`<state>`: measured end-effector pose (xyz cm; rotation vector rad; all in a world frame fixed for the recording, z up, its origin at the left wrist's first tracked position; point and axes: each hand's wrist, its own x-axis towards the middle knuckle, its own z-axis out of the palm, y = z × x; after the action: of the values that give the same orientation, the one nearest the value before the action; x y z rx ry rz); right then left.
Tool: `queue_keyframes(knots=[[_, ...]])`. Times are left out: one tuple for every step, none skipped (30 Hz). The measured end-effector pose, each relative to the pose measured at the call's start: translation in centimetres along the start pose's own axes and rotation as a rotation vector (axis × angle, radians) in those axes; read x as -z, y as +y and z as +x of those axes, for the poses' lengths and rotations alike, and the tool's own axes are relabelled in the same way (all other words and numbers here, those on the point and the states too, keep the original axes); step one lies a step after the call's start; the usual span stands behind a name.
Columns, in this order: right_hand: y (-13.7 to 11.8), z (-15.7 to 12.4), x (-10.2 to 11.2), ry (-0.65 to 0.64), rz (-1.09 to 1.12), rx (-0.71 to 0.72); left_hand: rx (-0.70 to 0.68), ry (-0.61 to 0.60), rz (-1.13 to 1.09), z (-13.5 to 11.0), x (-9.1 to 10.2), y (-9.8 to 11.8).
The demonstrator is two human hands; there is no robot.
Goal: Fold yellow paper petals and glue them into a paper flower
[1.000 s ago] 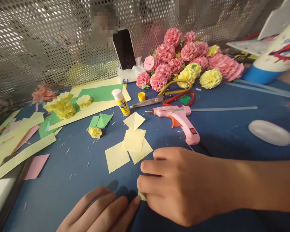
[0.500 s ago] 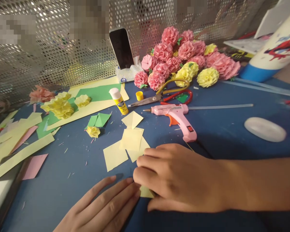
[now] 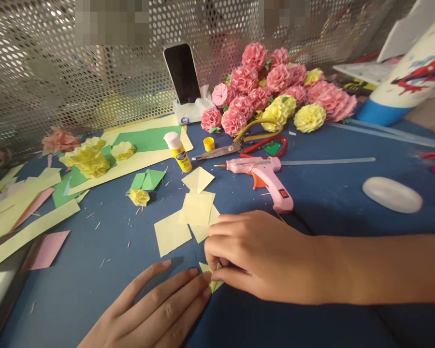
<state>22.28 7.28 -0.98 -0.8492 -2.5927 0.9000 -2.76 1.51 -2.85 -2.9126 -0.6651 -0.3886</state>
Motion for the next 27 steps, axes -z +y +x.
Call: queue_keyframes(knots=[[0.0, 0.0, -0.1, 0.009, -0.009, 0.002, 0.010, -0.020, 0.002, 0.0, 0.2, 0.1], [-0.1, -0.1, -0.2, 0.016, -0.018, 0.004, 0.015, -0.018, 0.006, 0.0, 0.4, 0.1], [-0.1, -0.1, -0.2, 0.020, -0.026, 0.010, 0.017, -0.017, 0.010, 0.0, 0.5, 0.2], [-0.1, -0.2, -0.3, 0.026, -0.039, 0.015, 0.019, -0.014, 0.014, 0.0, 0.4, 0.2], [-0.2, -0.2, -0.3, 0.029, -0.053, 0.025, 0.021, -0.008, 0.017, 0.0, 0.3, 0.3], [-0.2, -0.2, -0.3, 0.032, -0.067, 0.030, 0.023, 0.000, 0.019, 0.0, 0.2, 0.3], [-0.2, -0.2, -0.4, 0.035, -0.081, 0.036, 0.026, 0.011, 0.020, 0.0, 0.0, 0.3], [-0.2, -0.2, -0.4, 0.037, -0.093, 0.041, 0.029, 0.028, 0.021, 0.0, -0.3, 0.3], [-0.2, -0.3, -0.4, 0.037, -0.104, 0.047, 0.030, 0.062, 0.023, 0.0, -0.6, 0.3], [-0.2, -0.3, -0.4, 0.034, -0.114, 0.057, 0.030, 0.103, 0.025, 0.0, -0.9, 0.3], [-0.2, -0.3, -0.4, 0.027, -0.122, 0.066, 0.028, 0.142, 0.027, 0.1, -1.2, 0.3], [-0.1, -0.3, -0.4, 0.019, -0.127, 0.076, 0.024, 0.185, 0.026, 0.1, -1.4, 0.3], [-0.1, -0.3, -0.4, 0.009, -0.129, 0.081, 0.025, 0.205, 0.021, 0.2, -1.6, 0.3], [-0.1, -0.3, -0.3, -0.001, -0.128, 0.078, 0.029, 0.220, 0.011, 0.2, -1.8, 0.2], [-0.1, -0.3, -0.2, -0.010, -0.125, 0.070, 0.035, 0.225, -0.002, 0.3, -1.9, 0.2], [-0.1, -0.3, -0.2, -0.018, -0.119, 0.057, 0.044, 0.225, -0.017, 0.4, -1.9, 0.2], [-0.1, -0.2, -0.1, -0.024, -0.115, 0.041, 0.049, 0.229, -0.030, 0.5, -1.9, 0.1], [-0.2, -0.2, 0.0, -0.030, -0.110, 0.030, 0.053, 0.227, -0.037, 0.6, -1.9, 0.1], [-0.3, -0.1, 0.1, -0.035, -0.106, 0.019, 0.052, 0.218, -0.038, 0.6, -1.8, 0.1], [-0.4, -0.1, 0.1, -0.038, -0.106, 0.012, 0.046, 0.207, -0.035, 0.6, -1.8, 0.0], [-0.5, -0.1, 0.1, -0.040, -0.109, 0.007, 0.035, 0.191, -0.027, 0.6, -1.7, 0.0], [-0.5, -0.1, 0.1, -0.037, -0.116, 0.008, 0.022, 0.171, -0.020, 0.5, -1.6, -0.1], [-0.6, -0.1, 0.0, -0.031, -0.126, 0.012, 0.008, 0.155, -0.015, 0.4, -1.5, -0.1], [-0.6, -0.2, 0.0, -0.018, -0.136, 0.017, -0.002, 0.138, -0.014, 0.3, -1.4, -0.2], [-0.6, -0.3, -0.1, 0.008, -0.150, 0.022, -0.011, 0.124, -0.018, 0.3, -1.3, -0.2], [-0.6, -0.4, -0.1, 0.039, -0.165, 0.032, -0.013, 0.114, -0.026, 0.2, -1.2, -0.2], [-0.5, -0.5, -0.1, 0.066, -0.186, 0.054, -0.010, 0.109, -0.037, 0.2, -1.2, -0.2]])
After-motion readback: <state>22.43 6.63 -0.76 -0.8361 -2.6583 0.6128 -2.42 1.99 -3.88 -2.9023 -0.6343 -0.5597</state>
